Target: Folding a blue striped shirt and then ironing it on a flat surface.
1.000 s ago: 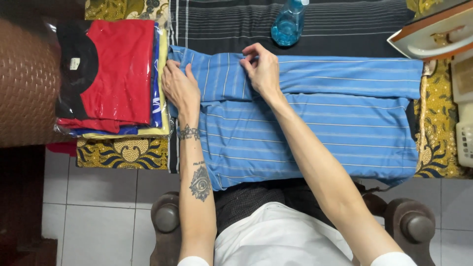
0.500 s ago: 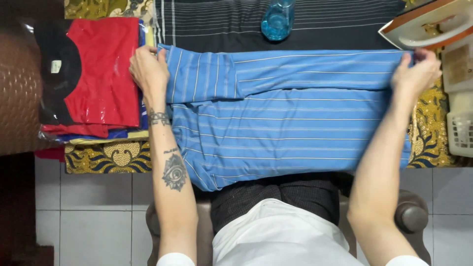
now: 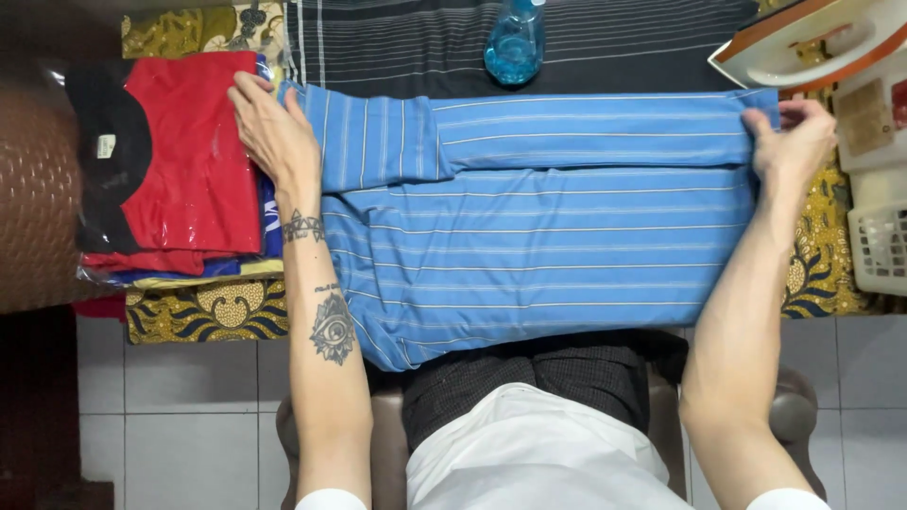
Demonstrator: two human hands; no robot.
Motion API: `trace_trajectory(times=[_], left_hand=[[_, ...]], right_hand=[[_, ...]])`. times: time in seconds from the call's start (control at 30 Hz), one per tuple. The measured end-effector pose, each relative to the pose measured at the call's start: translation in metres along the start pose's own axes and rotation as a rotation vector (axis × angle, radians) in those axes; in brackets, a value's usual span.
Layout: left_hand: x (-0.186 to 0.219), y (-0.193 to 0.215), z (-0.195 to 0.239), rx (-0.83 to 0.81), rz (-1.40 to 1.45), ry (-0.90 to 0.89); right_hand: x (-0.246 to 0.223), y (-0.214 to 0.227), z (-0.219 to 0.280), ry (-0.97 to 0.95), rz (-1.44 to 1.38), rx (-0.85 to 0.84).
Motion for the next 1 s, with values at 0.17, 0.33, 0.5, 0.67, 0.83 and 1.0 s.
trace_trajectory(times=[0.17,0.33,0.5,0.67,0.83,1.0], left_hand=[[0.012,0.023,0.027,0.004,-0.014,-0.053],[0.09,0.061,0.11,-0.061,0.212,-0.299],[0.145,0.042,0.23,-0.251,0.212,-0.505],[0.186,0.009,0.337,-0.403,0.375,-0.634],[0.237,-0.036,0.417,-0.749,0.304,-0.768],[0.264,-0.07,0.439,-0.66,0.198,-0.771]], right_hand=[[-0.003,0.055,0.03,0.036,0.063,-0.049],[-0.052,0.071,0.075,-0.238,-0.1,-0.377],[-0.027,0.058,0.077,-0.154,0.088,-0.279],[-0.014,0.061,0.079,0.111,0.236,0.006],[-0.019,0.066,0.094,-0.209,0.156,-0.315],[-0.023,0.066,0.101,-0.129,0.186,-0.246]])
Point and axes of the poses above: each hand's wrist, its own z-axis away from the middle knuckle, its own y-axis out of the back of the hand, x = y × z, the point moved 4 cm from there along -z, towards the middle knuckle, and after that the axes turned 15 degrees about y, right-handed, at the moved point
